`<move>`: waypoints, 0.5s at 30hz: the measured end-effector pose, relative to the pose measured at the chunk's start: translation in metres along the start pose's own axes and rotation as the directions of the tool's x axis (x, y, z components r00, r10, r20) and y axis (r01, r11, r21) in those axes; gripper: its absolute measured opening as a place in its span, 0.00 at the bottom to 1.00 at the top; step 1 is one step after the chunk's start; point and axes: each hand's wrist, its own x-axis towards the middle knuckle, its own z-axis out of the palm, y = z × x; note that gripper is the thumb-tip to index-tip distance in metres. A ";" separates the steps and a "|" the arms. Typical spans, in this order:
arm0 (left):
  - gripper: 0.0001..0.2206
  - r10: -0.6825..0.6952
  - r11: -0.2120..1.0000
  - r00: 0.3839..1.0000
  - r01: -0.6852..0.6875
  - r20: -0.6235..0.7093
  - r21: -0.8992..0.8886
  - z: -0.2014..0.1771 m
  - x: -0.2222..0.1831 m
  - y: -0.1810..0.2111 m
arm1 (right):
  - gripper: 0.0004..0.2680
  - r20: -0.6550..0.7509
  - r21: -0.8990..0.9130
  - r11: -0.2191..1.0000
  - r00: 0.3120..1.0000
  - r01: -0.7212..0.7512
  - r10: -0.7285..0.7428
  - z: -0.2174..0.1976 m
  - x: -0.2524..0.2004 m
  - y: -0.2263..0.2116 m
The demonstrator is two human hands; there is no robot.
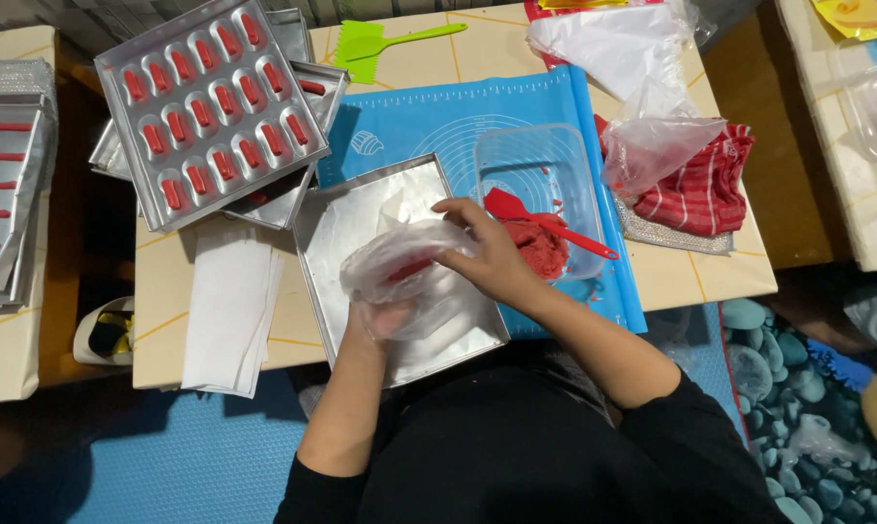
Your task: Filling a piping bag with red dough and piping small lines onto a baking tray in a bakery setting.
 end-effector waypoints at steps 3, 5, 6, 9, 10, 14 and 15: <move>0.21 0.381 -0.097 0.834 -0.394 0.400 0.914 0.094 -0.006 -0.001 | 0.30 -0.019 -0.029 0.989 0.990 -0.144 0.143 0.000 -0.015 -0.044; 0.16 0.411 0.113 0.911 -0.081 0.028 0.990 0.165 -0.005 0.000 | 0.27 0.022 -0.083 0.974 0.977 -0.209 0.212 0.001 -0.020 -0.045; 0.17 0.363 0.316 0.865 0.235 -0.346 0.919 0.200 -0.005 0.000 | 0.25 0.059 -0.139 0.953 0.958 -0.269 0.279 0.001 -0.023 -0.046; 0.20 -0.020 0.952 0.838 -0.151 -0.546 -0.266 0.124 0.022 0.006 | 0.25 0.132 -0.292 0.922 0.944 -0.253 0.301 -0.011 -0.028 -0.071; 0.20 -0.019 0.952 0.838 -0.150 -0.545 -0.265 0.117 0.025 0.005 | 0.25 0.132 -0.291 0.923 0.945 -0.252 0.300 -0.011 -0.030 -0.068; 0.15 0.017 0.976 0.862 -0.125 -0.507 -0.179 0.097 0.031 -0.002 | 0.09 -0.080 -0.482 0.751 0.831 0.451 -0.550 -0.004 -0.036 -0.056; 0.13 0.023 0.987 0.857 -0.103 -0.514 -0.127 0.095 0.033 -0.003 | 0.06 -0.014 -0.497 0.693 0.794 0.522 -0.608 0.000 -0.036 -0.053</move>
